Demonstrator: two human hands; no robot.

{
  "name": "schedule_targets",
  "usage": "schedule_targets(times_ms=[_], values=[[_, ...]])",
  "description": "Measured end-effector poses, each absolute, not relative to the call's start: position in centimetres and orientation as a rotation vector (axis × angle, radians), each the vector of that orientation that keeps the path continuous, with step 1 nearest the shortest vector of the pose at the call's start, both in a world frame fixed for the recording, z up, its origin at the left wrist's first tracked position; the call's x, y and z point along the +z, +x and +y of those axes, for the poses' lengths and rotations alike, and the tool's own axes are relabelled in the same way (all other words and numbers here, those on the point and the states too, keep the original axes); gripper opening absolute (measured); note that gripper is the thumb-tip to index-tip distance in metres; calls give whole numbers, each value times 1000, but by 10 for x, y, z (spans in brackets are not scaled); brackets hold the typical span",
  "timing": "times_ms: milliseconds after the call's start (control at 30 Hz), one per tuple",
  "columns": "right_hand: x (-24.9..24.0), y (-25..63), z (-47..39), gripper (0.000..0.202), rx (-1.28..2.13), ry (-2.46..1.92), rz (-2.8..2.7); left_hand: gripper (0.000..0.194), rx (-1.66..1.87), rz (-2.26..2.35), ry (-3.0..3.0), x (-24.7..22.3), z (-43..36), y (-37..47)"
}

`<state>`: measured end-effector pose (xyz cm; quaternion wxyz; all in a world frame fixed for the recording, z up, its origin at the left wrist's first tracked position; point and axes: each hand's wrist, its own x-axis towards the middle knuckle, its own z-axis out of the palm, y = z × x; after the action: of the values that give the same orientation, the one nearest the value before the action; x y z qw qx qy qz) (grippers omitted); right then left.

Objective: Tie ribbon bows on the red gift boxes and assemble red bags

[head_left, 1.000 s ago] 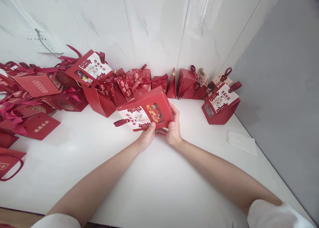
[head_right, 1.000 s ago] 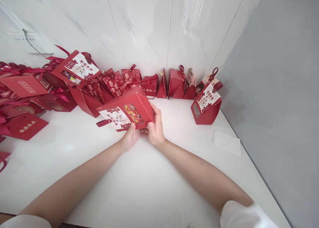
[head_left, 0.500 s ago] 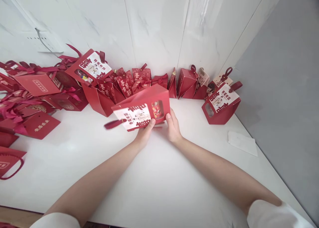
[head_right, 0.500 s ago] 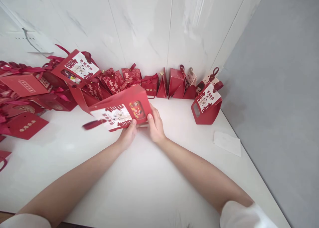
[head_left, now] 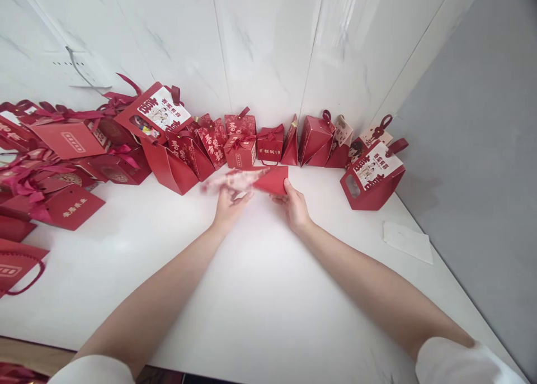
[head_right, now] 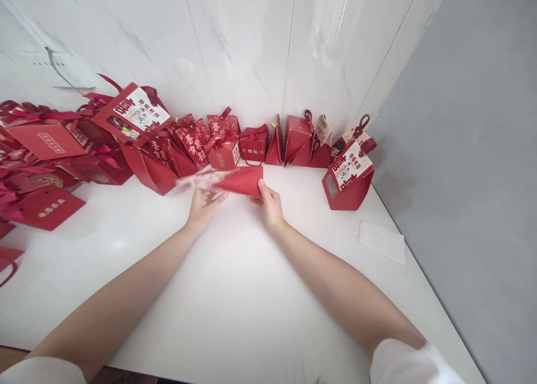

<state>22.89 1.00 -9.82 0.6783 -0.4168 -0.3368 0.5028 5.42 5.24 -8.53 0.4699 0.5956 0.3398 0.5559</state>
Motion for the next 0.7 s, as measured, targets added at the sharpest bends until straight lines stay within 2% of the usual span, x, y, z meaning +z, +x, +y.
schedule_targets(times_ms=[133, 300, 500, 600, 700], values=[[-106, 226, 13, 46, 1035, -1092, -940, 34, 1415, 885, 1454, -85, 66, 42], [-113, 221, 13, 30, 782, -1221, -906, 26, 1462, 953, 1218, -87, 79, 29], [-115, 221, 11, 30, 816, -1166, -907, 35, 1258, 915, 1310, -86, 70, 35], [-114, 223, 11, 38, 864, -1166, -903, 33, 1193, 959, 1372, -85, 64, 39], [-111, 224, 10, 47, 944, -1162, -885, 39, 1234, 967, 1388, -84, 60, 42]])
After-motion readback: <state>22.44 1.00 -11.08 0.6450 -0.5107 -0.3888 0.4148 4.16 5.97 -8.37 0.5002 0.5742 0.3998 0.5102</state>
